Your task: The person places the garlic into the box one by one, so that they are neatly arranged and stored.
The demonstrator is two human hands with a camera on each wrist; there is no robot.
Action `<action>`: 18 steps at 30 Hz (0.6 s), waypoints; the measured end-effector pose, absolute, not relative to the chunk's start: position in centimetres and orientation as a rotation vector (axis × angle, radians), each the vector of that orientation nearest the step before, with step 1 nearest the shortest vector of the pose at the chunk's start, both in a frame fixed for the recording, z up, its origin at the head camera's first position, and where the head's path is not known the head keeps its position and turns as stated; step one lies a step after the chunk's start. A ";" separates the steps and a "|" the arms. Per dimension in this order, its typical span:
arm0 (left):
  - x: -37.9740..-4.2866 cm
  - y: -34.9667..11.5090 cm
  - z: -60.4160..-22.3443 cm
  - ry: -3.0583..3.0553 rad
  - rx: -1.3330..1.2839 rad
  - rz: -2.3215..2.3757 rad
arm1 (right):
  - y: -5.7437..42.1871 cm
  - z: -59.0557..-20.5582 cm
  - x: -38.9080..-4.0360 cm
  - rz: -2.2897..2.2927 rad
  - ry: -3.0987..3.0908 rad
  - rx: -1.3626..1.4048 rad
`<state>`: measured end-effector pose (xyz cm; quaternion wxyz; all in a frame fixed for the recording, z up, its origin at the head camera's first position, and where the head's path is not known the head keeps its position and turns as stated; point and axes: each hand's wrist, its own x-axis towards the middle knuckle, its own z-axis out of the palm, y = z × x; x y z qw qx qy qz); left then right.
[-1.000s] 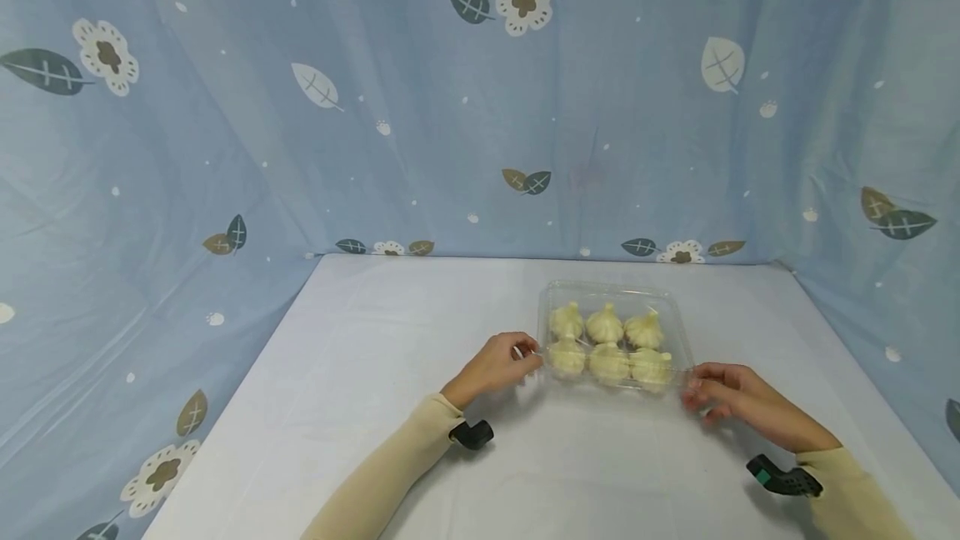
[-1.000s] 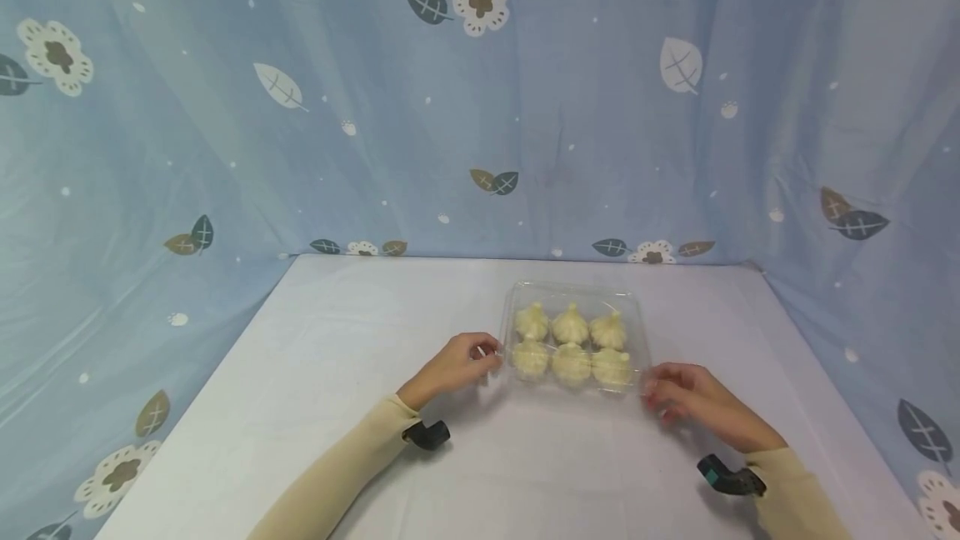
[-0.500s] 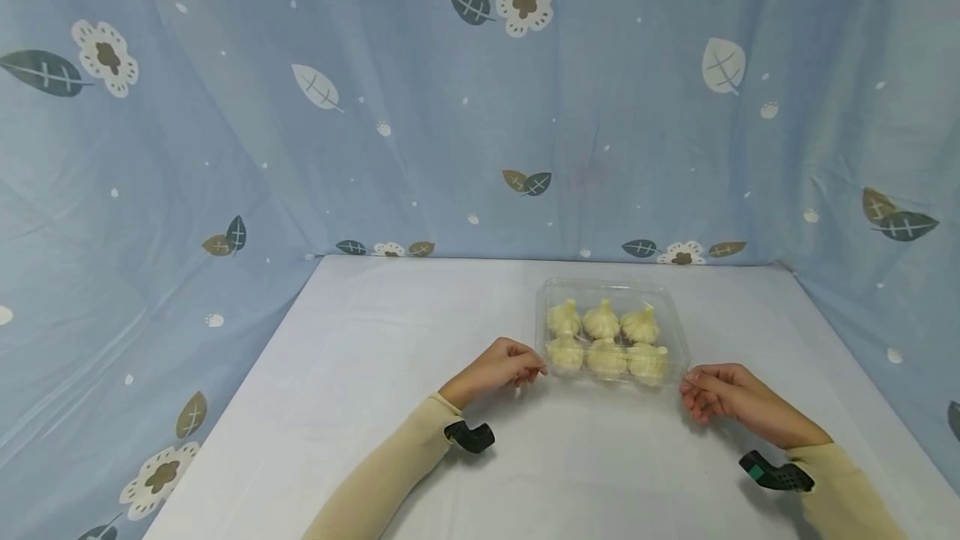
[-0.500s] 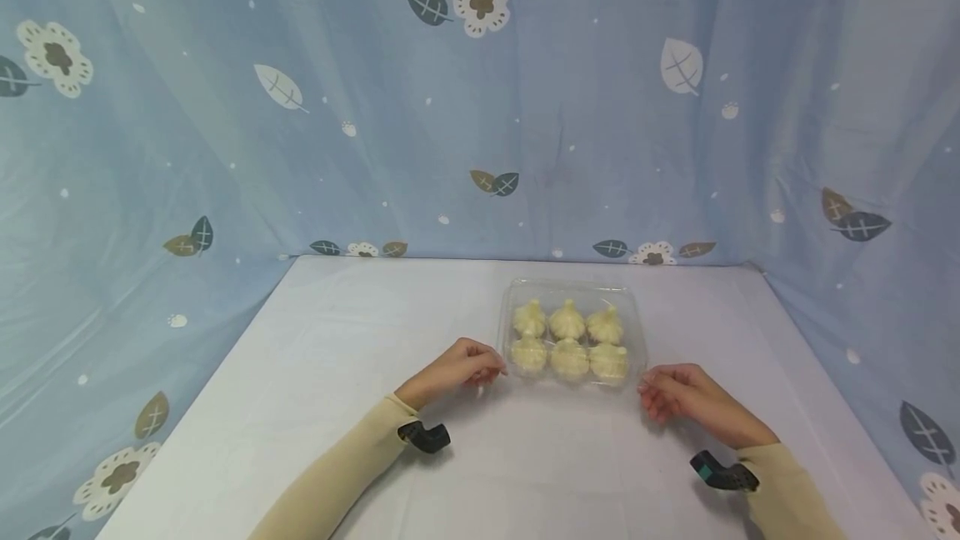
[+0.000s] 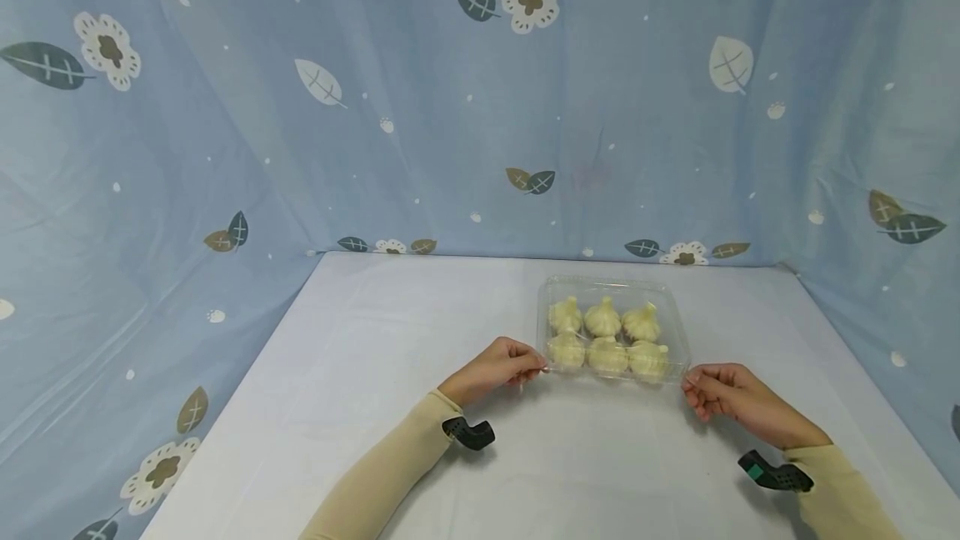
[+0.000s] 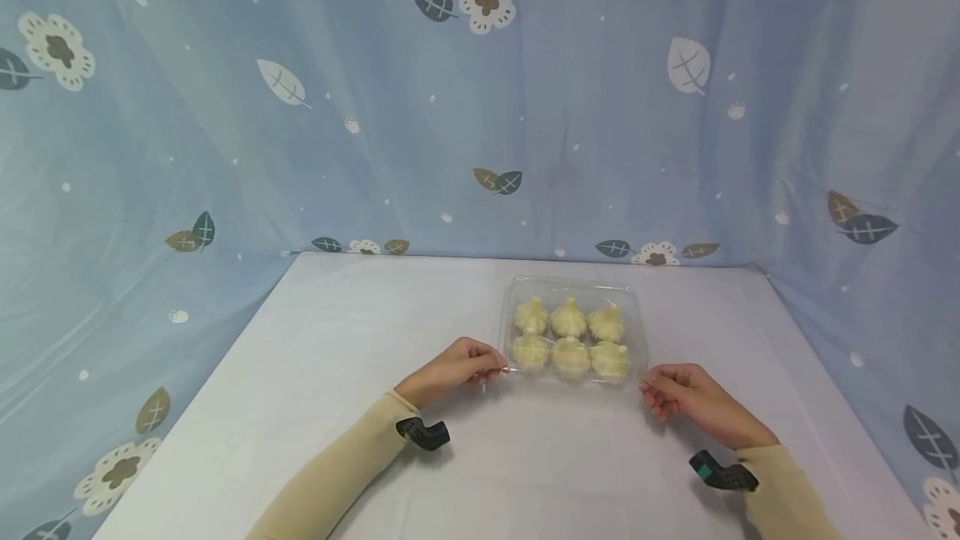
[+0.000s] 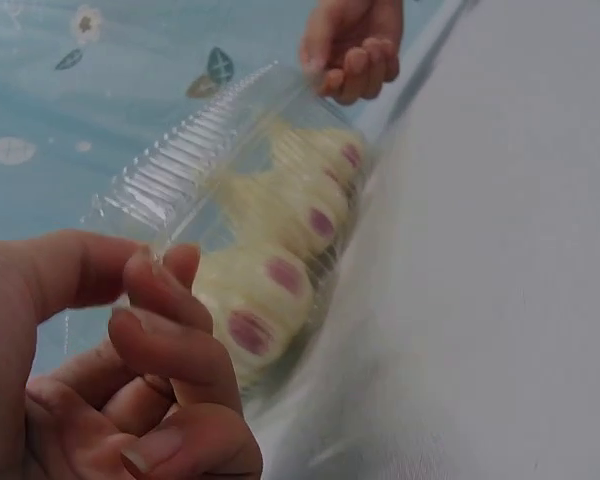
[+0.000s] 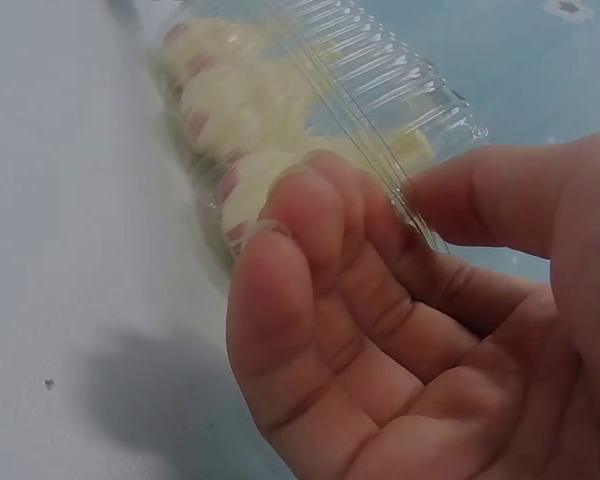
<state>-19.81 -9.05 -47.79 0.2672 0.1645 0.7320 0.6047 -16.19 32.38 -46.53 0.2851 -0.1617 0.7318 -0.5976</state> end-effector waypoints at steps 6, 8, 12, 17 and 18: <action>-19.8 -9.0 -48.0 1.970 0.427 1.652 | 32.3 -46.5 -16.1 -1.596 1.965 -0.442; -19.7 -8.9 -48.0 1.969 0.422 1.656 | 32.3 -46.5 -16.1 -1.592 1.966 -0.429; -19.4 -8.9 -47.8 1.967 0.417 1.659 | 32.3 -46.5 -16.1 -1.592 1.961 -0.436; -19.6 -9.1 -47.6 1.920 0.443 1.647 | 32.4 -46.5 -16.1 -1.602 1.959 -0.424; -19.7 -9.2 -47.6 1.909 0.441 1.645 | 32.4 -46.4 -16.2 -1.607 1.955 -0.412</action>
